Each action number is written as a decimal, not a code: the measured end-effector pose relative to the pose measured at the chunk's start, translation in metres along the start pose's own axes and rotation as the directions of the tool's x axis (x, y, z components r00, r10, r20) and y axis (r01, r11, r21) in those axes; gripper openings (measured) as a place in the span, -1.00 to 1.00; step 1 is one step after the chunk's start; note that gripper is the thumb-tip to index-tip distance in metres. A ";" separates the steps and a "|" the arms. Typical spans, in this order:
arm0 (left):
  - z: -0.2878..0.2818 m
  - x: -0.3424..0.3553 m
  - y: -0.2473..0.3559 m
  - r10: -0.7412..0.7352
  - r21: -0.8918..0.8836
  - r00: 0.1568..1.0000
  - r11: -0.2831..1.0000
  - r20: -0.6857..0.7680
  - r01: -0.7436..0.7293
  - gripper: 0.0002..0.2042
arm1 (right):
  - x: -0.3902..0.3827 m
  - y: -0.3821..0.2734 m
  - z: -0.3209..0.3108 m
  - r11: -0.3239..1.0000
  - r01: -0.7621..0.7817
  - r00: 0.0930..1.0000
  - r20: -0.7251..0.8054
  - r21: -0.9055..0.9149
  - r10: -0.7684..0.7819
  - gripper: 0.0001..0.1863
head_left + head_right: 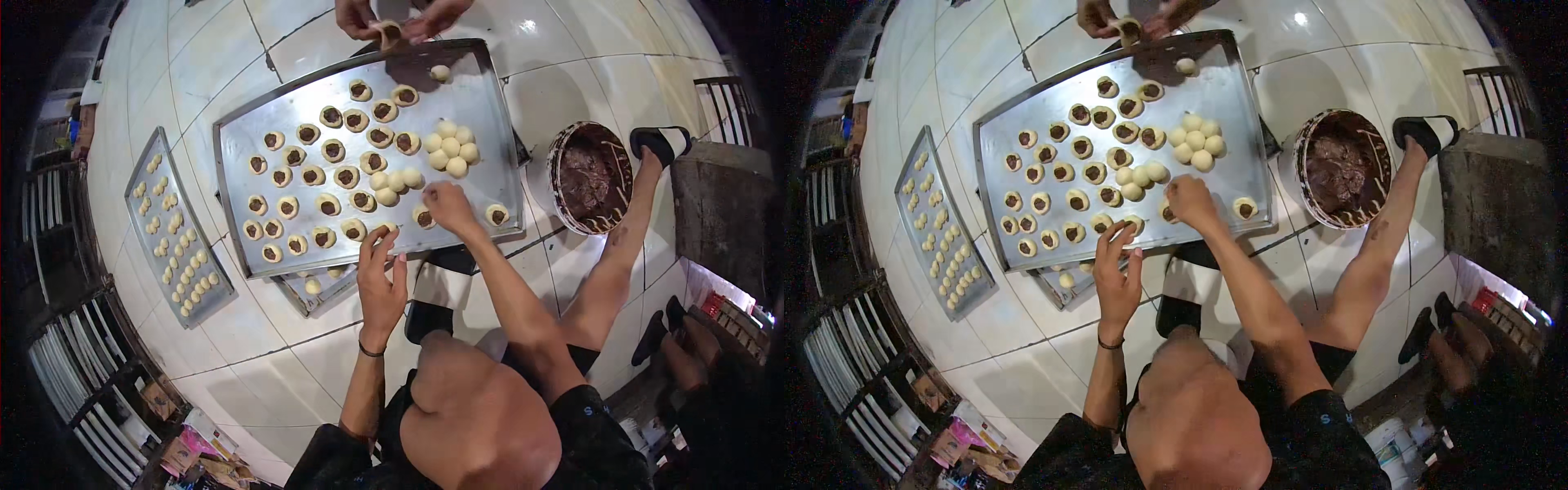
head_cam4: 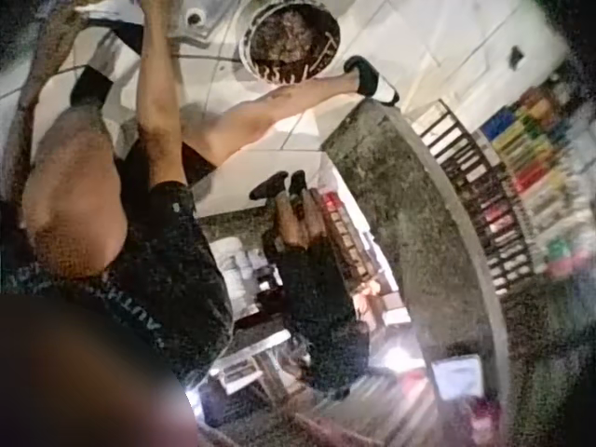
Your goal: Shaping dough and adding filling to make cookies on a baking tray.
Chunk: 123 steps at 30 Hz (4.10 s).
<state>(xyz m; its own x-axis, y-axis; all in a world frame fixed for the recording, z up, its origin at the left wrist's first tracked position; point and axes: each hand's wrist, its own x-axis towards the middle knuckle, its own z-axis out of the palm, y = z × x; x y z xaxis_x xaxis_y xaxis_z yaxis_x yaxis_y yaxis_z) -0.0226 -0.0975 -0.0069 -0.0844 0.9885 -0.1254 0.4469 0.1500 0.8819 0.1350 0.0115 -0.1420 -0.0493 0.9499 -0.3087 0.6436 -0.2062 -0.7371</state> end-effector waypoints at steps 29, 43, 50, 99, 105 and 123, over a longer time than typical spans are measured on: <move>0.028 0.019 0.095 -0.249 -0.914 0.904 0.125 0.347 0.385 -0.66 | -0.134 -0.113 -0.164 0.796 0.377 0.926 -0.205 0.473 -0.317 -0.64; 0.023 0.014 0.101 -0.085 -0.936 0.959 0.208 0.271 0.283 -0.68 | -0.130 -0.114 -0.167 0.552 0.105 0.993 -0.056 0.827 -0.105 -0.79; 0.007 0.016 0.089 0.016 -0.899 0.989 0.420 0.148 0.128 -0.66 | -0.133 -0.146 -0.157 0.419 -0.098 0.995 0.102 0.903 0.014 -0.81; 0.002 0.012 0.106 0.079 -0.704 0.964 0.699 0.253 0.127 -0.47 | -0.136 -0.139 -0.179 0.717 0.526 0.846 -0.201 0.457 -0.493 -0.80; -0.001 0.012 0.098 0.019 -0.711 0.959 0.676 0.284 0.197 -0.59 | -0.132 -0.145 -0.172 0.785 0.424 0.906 -0.215 0.452 -0.366 -0.78; -0.014 0.025 0.056 -0.068 -0.713 0.920 0.611 0.386 0.344 -0.58 | -0.108 -0.150 -0.137 0.725 0.230 0.946 0.026 0.649 -0.323 -0.83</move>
<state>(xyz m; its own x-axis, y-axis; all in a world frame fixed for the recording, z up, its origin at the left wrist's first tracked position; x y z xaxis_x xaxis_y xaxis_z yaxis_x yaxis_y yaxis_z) -0.0125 -0.0652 0.0454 0.2360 0.9063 -0.3506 -0.3909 0.4188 0.8196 0.1487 -0.0277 0.0840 -0.2747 0.9590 -0.0697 -0.0402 -0.0839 -0.9957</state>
